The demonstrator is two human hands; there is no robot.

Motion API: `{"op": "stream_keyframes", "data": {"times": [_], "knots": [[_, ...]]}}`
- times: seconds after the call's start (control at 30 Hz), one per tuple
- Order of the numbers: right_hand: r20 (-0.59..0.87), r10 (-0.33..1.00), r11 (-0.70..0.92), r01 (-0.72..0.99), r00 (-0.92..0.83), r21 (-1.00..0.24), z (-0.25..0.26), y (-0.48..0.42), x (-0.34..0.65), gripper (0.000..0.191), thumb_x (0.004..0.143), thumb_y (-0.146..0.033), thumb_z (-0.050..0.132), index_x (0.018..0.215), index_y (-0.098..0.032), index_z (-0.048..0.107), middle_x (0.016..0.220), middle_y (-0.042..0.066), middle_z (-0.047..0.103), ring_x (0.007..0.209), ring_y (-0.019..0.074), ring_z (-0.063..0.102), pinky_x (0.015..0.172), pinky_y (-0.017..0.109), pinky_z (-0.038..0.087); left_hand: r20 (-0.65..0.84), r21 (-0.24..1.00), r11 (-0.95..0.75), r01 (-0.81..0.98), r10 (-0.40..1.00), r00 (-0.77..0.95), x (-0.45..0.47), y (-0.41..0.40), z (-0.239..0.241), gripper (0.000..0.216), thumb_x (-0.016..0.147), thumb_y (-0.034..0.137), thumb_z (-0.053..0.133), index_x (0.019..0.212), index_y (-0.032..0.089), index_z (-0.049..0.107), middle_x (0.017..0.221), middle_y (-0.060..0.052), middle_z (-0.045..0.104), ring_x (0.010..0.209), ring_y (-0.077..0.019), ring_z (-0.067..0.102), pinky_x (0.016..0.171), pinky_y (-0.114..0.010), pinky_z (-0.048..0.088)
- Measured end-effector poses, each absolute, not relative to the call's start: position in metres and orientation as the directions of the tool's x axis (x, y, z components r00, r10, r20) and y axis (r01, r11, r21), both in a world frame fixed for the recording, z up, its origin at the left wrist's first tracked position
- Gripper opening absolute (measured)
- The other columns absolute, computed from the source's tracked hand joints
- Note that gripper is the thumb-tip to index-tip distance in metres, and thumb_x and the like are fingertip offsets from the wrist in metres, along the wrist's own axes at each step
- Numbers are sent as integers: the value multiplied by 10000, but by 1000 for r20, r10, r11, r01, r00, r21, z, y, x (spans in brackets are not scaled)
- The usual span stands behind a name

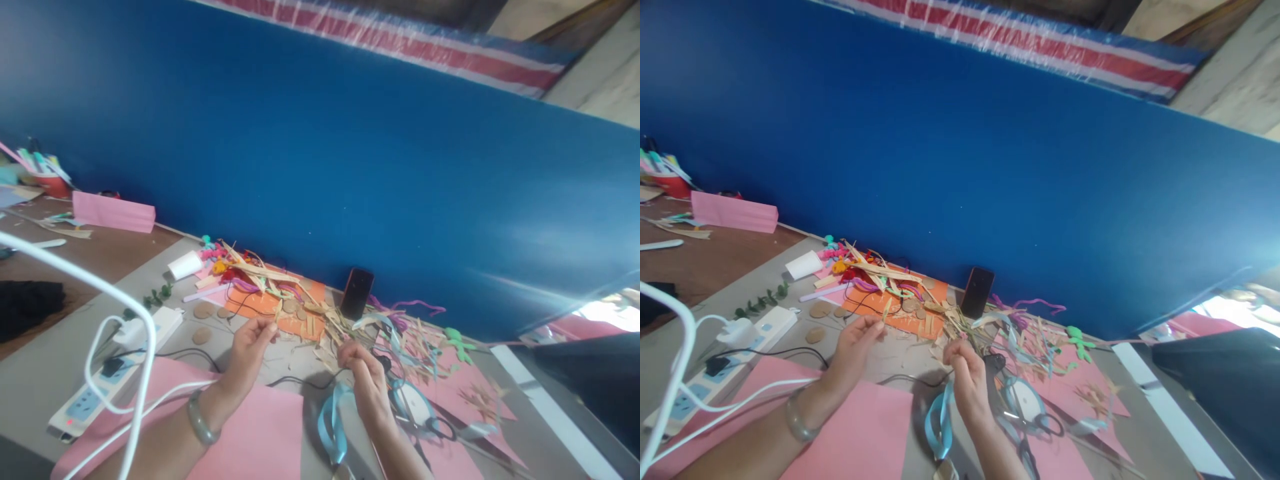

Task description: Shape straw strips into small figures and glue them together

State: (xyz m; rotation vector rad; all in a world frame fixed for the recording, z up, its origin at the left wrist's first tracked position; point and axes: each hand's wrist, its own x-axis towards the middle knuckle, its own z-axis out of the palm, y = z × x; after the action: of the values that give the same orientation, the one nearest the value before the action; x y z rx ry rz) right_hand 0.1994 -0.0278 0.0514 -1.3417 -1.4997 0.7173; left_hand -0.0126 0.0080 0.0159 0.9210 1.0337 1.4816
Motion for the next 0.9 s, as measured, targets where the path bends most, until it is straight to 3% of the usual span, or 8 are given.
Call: {"op": "stream_keyframes", "data": {"times": [0.13,0.27,0.53,0.7,0.77,0.83,0.9], "knots": [[209,978,189,481,-12,-856,52,-29,193,232,811,-230,369,581,-229,395,584,-18,424,599,166,416,605,290,333,9,944,-60,-325,988,-155,-13,9,12,239,730,390,684,755,156,640,630,-7,649,609,-138,568,629,-241,453],[150,973,222,551,-174,-805,52,-28,178,286,902,-302,389,645,-221,485,607,-15,483,608,163,444,619,285,348,49,944,-100,-314,985,-163,-15,12,7,216,736,371,680,741,160,636,621,7,634,604,-132,564,620,-234,442],[209,930,361,650,-301,-669,38,-11,158,222,813,-263,599,598,-207,600,576,-5,625,609,163,511,698,302,361,43,941,-105,-322,980,-193,-17,17,7,216,742,365,673,735,155,624,602,15,609,595,-129,555,612,-238,433],[177,918,397,825,-355,-402,32,3,152,295,862,-270,551,582,-197,610,535,6,604,580,165,531,691,303,326,31,938,-85,-336,986,-162,-17,17,6,223,736,372,677,729,157,619,594,21,596,585,-128,545,594,-237,417],[143,905,426,846,-401,-322,32,5,147,123,823,-190,571,786,-201,687,692,35,679,688,188,589,740,309,321,34,941,-85,-328,987,-157,-18,17,7,209,744,359,670,728,158,614,596,25,586,584,-124,536,589,-233,409],[53,882,469,861,-468,-197,33,4,139,252,780,-127,580,995,-216,676,866,59,706,831,211,612,783,313,317,41,943,-89,-321,987,-153,-17,15,10,199,749,345,664,718,157,608,599,26,583,583,-121,532,593,-231,408],[-54,857,510,859,-512,-57,34,5,129,243,791,-113,552,975,-202,684,892,75,704,867,217,613,801,323,315,39,945,-85,-315,988,-148,-16,14,13,201,741,341,668,696,156,604,587,27,585,577,-120,532,602,-233,415]]}}
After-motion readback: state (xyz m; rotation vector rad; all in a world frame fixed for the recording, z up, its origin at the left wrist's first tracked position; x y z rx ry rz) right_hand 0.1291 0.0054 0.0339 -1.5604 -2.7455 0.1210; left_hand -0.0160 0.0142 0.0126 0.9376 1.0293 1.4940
